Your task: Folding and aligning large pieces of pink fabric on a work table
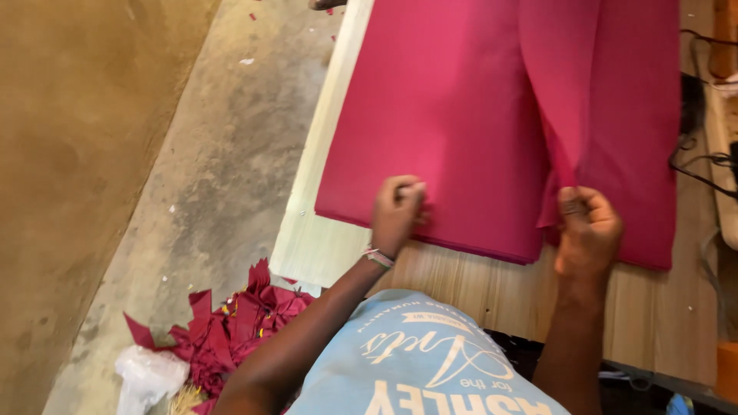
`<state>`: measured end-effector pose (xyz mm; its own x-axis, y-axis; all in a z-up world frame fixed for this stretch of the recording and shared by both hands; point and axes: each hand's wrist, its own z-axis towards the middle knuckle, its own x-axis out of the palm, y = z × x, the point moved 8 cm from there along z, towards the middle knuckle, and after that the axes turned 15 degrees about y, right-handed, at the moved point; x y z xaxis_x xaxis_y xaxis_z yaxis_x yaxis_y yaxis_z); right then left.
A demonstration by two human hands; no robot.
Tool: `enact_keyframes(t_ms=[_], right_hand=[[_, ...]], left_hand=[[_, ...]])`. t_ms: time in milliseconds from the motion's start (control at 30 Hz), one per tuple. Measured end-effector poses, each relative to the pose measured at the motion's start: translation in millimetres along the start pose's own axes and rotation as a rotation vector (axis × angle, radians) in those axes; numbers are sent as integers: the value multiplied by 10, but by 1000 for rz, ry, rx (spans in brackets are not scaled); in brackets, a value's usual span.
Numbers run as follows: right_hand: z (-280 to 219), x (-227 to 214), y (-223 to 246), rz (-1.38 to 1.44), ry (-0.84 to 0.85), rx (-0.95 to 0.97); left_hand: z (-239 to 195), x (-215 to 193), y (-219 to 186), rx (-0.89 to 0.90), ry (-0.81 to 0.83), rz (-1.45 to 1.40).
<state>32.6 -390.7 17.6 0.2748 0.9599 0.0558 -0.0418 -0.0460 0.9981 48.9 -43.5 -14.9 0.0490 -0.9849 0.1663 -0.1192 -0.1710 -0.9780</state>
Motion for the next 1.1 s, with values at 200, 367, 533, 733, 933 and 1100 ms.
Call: enact_keyframes(t_ms=[200, 367, 533, 733, 933, 1100], right_hand=[[-277, 1227, 285, -366, 283, -80], [-286, 1527, 616, -555, 418, -328], [-223, 1287, 352, -321, 422, -213], [92, 9, -551, 44, 66, 41], [-146, -978, -993, -31, -68, 150], [-306, -1251, -1265, -162, -119, 138]], left_hand=[[259, 912, 193, 51, 259, -346], [540, 824, 539, 22, 81, -433], [606, 133, 750, 14, -195, -368], [527, -1250, 504, 50, -564, 143], [239, -1326, 408, -6, -503, 31], [90, -1256, 724, -163, -427, 82]])
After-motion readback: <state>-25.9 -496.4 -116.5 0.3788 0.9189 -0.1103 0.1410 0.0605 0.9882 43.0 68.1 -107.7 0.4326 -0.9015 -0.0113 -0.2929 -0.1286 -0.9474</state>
